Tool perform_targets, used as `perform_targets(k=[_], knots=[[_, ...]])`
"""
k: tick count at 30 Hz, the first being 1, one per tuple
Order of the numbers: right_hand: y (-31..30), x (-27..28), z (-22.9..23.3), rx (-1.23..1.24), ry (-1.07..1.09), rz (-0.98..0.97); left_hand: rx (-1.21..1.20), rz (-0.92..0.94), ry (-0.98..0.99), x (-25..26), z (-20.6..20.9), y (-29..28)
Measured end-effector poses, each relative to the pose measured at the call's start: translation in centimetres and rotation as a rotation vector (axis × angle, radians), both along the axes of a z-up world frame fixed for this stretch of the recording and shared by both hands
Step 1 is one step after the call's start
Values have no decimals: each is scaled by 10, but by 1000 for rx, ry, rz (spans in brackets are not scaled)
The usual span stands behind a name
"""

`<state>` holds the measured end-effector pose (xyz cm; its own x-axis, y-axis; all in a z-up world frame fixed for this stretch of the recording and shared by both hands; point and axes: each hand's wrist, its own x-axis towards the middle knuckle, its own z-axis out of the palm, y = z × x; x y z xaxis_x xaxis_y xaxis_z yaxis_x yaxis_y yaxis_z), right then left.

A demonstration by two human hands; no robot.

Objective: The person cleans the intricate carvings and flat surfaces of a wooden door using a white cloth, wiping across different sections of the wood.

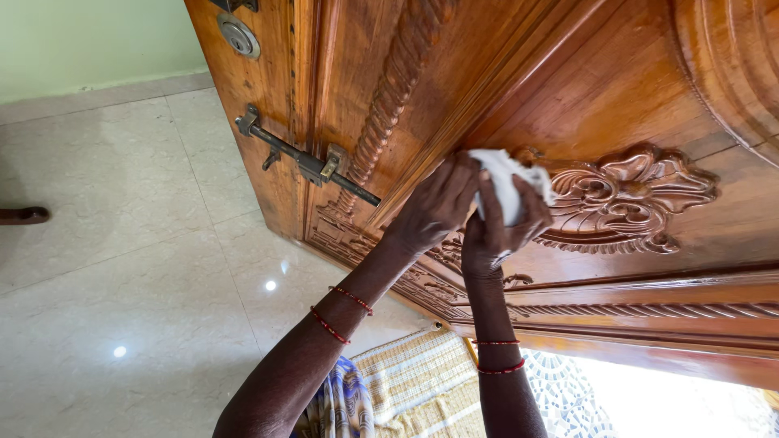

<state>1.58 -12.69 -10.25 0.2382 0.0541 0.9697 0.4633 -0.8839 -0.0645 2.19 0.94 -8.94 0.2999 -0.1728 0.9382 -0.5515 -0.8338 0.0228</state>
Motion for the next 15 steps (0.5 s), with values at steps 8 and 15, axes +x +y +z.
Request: perform_targets(k=[8, 15], knots=[[-33, -31, -78, -173, 247, 31, 381, 148, 112, -6, -100, -7], [-10, -27, -33, -38, 183, 82, 256, 33, -3, -18, -6, 23]])
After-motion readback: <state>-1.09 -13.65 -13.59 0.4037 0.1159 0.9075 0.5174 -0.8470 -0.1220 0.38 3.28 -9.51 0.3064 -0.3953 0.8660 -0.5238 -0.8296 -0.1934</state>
